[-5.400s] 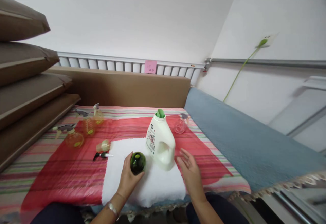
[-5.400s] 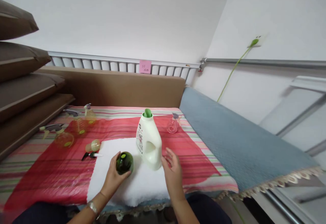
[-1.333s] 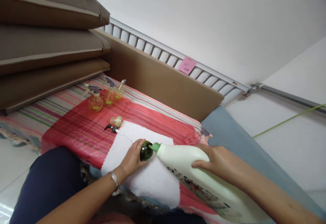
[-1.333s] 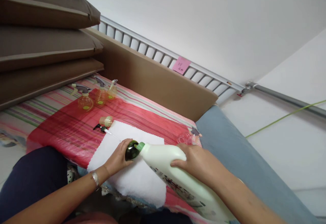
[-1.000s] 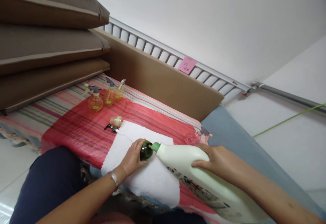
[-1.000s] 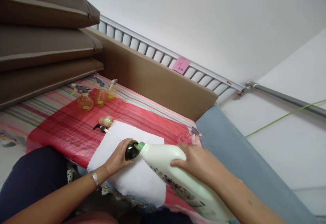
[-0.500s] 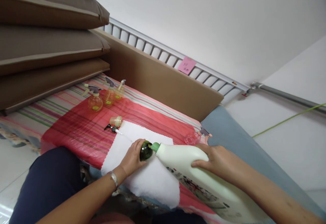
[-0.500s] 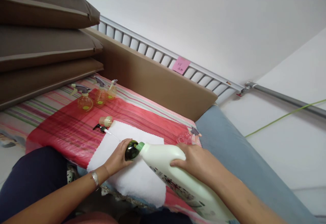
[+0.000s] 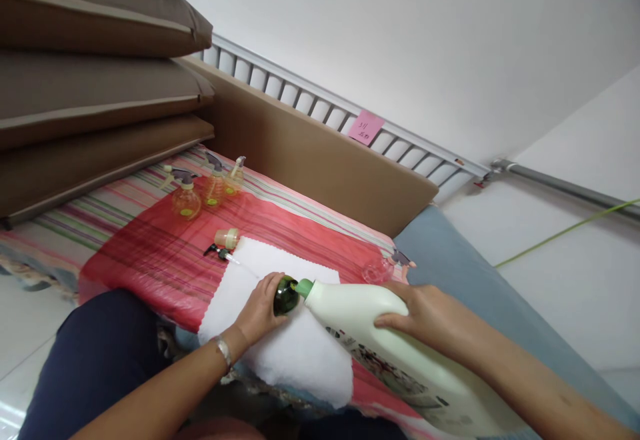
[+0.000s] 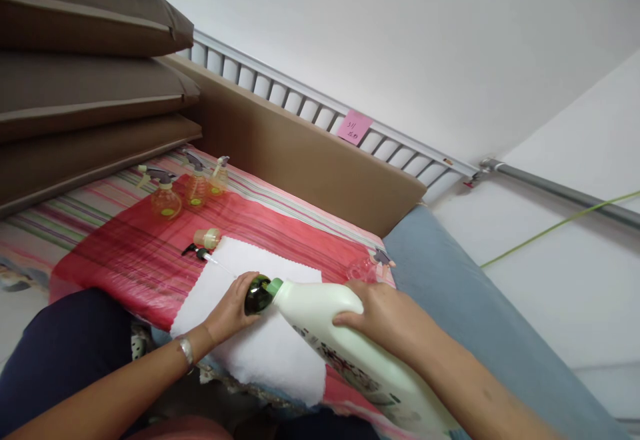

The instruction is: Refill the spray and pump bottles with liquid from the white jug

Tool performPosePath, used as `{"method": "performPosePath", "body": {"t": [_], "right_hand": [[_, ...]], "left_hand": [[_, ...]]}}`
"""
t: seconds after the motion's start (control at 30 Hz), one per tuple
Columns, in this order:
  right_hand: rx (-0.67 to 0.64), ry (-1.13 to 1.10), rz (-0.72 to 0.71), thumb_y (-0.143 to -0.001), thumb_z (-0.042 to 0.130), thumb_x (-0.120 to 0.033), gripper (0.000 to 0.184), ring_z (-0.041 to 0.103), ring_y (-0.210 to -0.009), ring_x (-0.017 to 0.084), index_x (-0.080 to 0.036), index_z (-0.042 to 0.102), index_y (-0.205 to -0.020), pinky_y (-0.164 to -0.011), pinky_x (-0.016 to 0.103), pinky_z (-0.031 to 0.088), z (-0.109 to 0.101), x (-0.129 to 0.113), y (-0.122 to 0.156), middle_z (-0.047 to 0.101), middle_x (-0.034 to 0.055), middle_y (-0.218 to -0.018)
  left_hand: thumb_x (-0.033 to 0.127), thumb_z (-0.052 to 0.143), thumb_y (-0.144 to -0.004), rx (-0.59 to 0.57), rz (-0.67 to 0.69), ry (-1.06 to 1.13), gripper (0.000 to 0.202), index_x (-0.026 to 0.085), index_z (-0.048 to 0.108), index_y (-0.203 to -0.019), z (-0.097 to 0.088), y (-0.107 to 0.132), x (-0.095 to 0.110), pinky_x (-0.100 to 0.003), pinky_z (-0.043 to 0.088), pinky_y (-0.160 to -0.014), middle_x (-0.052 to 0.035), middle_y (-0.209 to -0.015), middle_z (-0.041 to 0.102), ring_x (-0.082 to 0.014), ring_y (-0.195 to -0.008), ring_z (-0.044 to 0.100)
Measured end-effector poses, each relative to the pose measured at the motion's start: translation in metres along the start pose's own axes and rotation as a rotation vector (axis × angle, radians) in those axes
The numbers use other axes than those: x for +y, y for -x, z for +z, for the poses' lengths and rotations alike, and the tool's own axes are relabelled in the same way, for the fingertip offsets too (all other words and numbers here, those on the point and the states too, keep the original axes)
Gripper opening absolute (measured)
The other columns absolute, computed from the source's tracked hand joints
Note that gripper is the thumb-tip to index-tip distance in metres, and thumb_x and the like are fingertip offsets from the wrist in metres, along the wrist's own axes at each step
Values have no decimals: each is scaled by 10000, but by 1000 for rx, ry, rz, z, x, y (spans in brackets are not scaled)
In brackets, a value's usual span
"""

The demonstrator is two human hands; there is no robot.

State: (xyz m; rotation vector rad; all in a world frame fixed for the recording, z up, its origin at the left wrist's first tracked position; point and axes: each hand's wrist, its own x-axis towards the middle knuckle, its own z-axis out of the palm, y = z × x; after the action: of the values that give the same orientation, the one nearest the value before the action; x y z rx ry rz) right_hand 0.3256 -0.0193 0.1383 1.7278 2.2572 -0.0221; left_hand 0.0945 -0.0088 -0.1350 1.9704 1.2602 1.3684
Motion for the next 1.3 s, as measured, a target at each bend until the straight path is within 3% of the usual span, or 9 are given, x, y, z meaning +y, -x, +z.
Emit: {"method": "performPosePath", "body": {"t": [1.3], "right_hand": [[-20,-55,6,-738,603,-505,348,644,-791,264,-230,642,-948,-626,306,419,-3,-2,-1,702,71,-863]], "left_hand": [[117,686,-604,9,-12,-1,837,234,294,-1334,0,1,0,-519,350,-1050,-130,-1295,432,-297,-1225,418]]}}
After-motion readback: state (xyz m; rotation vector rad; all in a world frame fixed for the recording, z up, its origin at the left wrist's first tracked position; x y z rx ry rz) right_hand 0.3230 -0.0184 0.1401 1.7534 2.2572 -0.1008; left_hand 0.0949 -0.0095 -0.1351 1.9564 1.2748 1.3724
